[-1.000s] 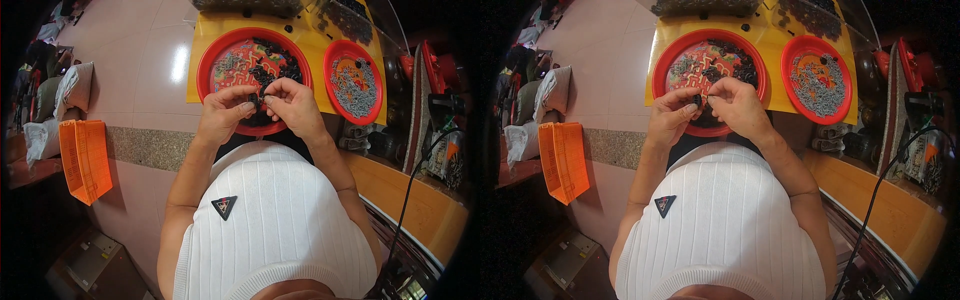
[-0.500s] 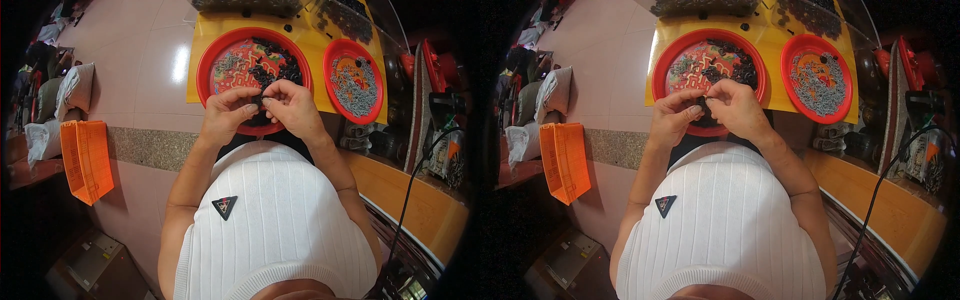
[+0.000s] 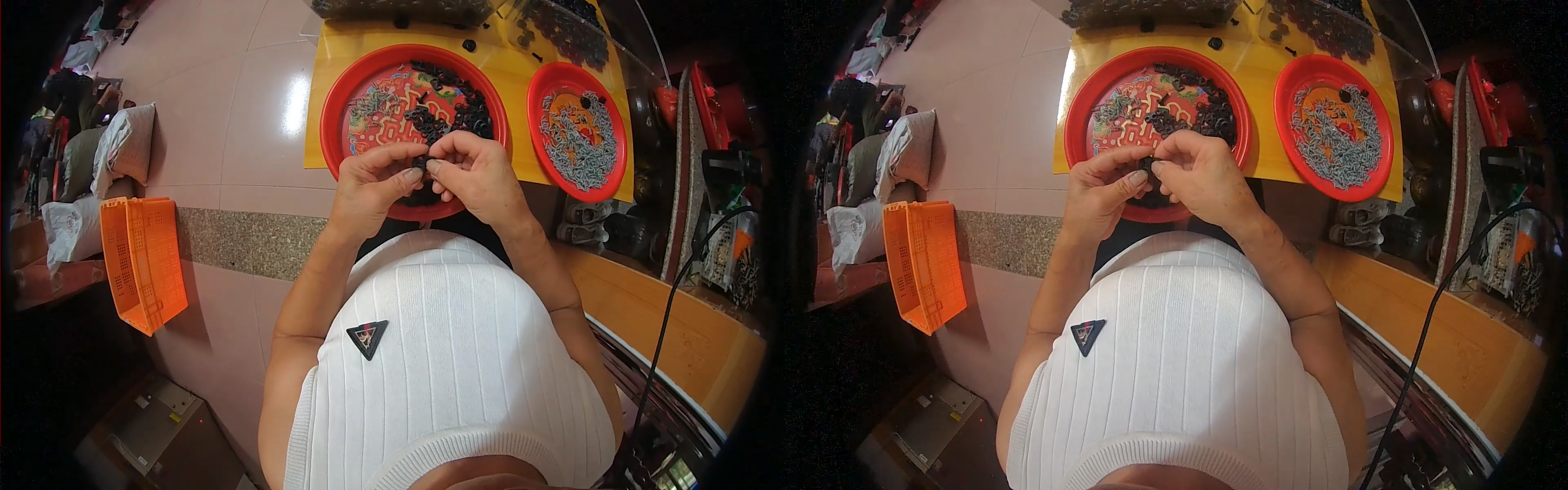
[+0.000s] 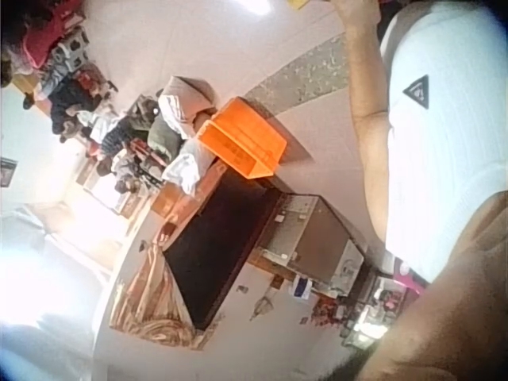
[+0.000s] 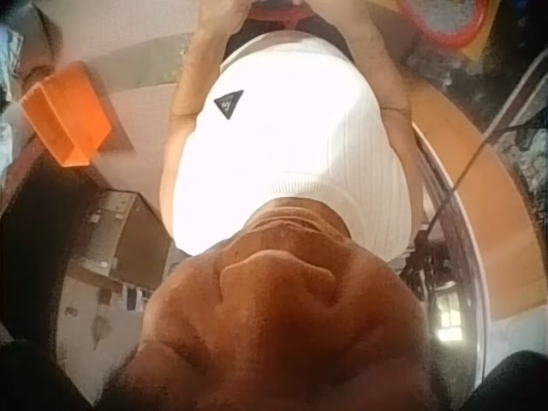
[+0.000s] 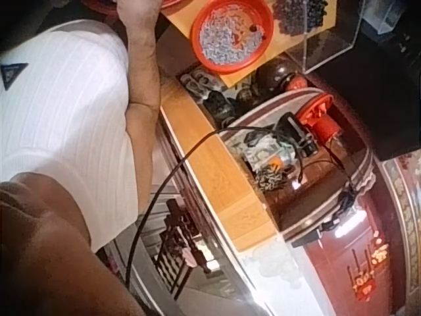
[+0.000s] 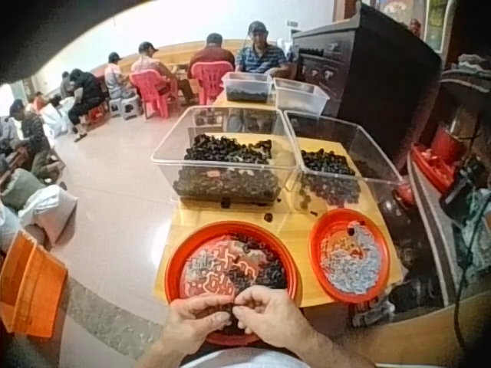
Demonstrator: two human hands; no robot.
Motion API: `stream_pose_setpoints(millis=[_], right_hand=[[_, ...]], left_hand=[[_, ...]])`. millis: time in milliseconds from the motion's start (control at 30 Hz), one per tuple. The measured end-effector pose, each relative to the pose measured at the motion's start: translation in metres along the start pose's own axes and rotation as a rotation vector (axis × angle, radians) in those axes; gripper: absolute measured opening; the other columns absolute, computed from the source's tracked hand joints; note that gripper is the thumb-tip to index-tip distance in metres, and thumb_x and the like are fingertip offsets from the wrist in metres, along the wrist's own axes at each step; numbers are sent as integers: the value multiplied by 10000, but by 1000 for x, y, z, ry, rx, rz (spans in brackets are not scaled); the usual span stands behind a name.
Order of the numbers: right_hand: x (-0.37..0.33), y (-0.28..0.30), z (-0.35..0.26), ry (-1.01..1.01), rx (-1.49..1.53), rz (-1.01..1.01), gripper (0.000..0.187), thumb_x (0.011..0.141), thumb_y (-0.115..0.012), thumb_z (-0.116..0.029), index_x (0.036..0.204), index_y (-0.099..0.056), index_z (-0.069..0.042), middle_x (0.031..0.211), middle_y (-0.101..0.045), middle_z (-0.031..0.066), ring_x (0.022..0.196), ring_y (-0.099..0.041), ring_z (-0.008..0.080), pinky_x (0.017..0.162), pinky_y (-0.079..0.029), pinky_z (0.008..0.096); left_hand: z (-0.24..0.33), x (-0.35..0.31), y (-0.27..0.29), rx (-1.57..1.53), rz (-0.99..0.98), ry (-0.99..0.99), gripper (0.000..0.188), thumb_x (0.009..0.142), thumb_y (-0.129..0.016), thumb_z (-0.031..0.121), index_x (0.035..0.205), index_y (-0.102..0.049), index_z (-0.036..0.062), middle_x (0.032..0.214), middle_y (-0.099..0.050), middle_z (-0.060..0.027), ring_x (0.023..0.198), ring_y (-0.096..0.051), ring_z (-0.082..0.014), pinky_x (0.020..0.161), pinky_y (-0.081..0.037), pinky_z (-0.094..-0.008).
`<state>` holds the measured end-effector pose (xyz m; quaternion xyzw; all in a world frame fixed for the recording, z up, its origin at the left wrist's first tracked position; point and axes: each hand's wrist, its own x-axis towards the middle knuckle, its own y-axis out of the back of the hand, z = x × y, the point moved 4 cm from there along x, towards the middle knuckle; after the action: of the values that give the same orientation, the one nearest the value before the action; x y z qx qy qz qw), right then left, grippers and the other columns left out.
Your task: The person sorts and inspects small black plastic manufacturing components by hand.
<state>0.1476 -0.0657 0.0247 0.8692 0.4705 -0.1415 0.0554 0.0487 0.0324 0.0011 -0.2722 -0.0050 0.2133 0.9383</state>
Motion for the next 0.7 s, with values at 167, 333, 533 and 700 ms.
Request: stream_pose_setpoints(millis=[167,333,533,700], right_hand=[[2,0,4,33,135,-66,109,778,-580,-45,863,-545,13,698,-565,33,594,-548,76,502,-466,199],[11,6,19,51,300,-201,120,775,-606,-45,864,-546,10,715,-568,43,618,-563,91,521,-482,200],[9,1,18,64,453,-279,134,775,-615,-64,853,-535,10,732,-561,47,632,-571,105,550,-499,208],[10,-1,15,100,431,-311,132,787,-602,-76,859,-532,11,740,-564,48,647,-574,109,562,-502,210]], left_hand=[[-2,-1,0,-17,21,3,255,774,-570,-31,1029,-565,-18,851,-607,-58,727,-564,-95,637,-468,-200],[0,-1,-2,22,31,-25,251,773,-556,-47,1023,-569,-21,855,-605,-60,712,-548,-85,638,-462,-194],[-2,-3,-3,63,15,-112,261,761,-566,-58,1021,-561,-42,884,-593,-90,729,-574,-120,632,-482,-200],[1,-3,-5,152,18,-177,255,761,-551,-73,1012,-572,-31,884,-581,-76,732,-554,-102,639,-466,-199]])
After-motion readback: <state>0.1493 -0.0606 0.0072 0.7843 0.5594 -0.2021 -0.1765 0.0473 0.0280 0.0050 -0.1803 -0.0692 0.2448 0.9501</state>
